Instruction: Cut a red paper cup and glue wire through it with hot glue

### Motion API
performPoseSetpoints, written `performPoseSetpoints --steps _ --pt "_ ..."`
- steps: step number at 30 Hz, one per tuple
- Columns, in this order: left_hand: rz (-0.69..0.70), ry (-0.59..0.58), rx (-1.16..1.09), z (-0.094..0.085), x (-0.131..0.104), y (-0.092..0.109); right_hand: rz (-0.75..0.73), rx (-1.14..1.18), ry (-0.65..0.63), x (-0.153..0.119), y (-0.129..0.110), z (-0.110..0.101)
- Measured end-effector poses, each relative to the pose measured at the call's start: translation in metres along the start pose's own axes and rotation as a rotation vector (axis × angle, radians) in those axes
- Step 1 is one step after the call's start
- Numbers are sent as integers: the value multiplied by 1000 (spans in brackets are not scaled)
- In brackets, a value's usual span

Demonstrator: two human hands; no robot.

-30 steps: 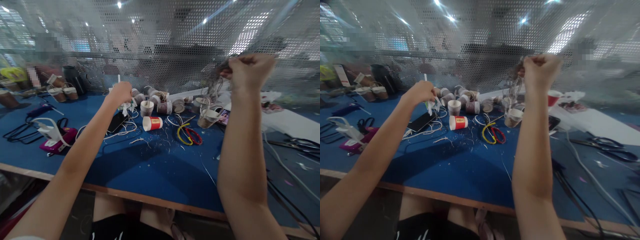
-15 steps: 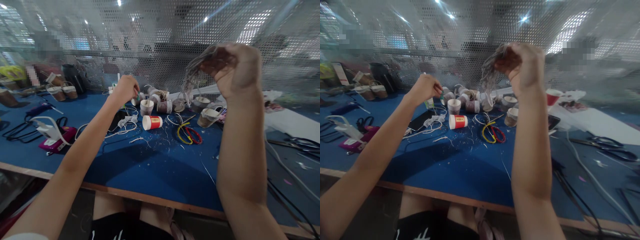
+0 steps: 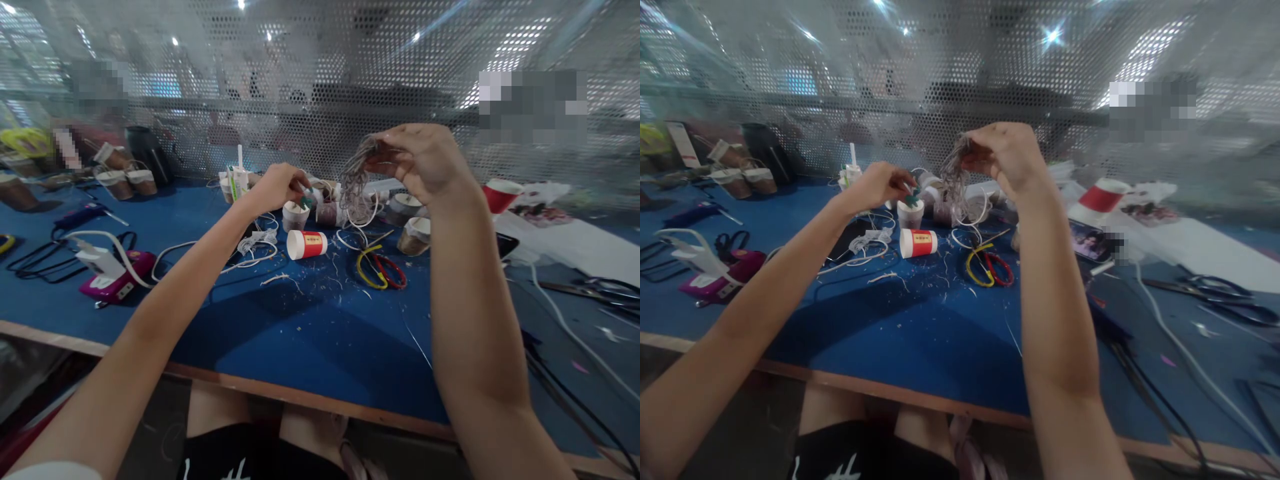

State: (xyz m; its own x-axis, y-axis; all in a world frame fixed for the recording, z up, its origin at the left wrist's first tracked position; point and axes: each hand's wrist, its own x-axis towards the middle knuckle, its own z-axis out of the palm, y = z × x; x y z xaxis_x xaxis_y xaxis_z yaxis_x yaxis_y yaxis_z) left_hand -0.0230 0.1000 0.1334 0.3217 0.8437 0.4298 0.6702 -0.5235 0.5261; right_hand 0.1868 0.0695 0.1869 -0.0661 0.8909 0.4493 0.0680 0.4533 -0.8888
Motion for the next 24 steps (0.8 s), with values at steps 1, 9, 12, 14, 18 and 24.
performPoseSetpoints --steps 1,9,12,14,18,24 --pt "-27 21 39 -1 0 1 -14 11 -8 -1 -1 1" --pt "10 -219 -95 -7 -5 -1 -59 96 -187 -4 0 7" --pt "76 -339 -373 3 -9 6 -61 127 -321 -7 1 10" --pt "45 -247 -512 12 -9 13 -48 124 -425 -10 1 13" --pt "-48 -209 -628 21 -6 22 -15 8 -452 -10 -1 18" --pt "-138 -72 -662 7 -7 29 -19 -388 196 9 13 -3"
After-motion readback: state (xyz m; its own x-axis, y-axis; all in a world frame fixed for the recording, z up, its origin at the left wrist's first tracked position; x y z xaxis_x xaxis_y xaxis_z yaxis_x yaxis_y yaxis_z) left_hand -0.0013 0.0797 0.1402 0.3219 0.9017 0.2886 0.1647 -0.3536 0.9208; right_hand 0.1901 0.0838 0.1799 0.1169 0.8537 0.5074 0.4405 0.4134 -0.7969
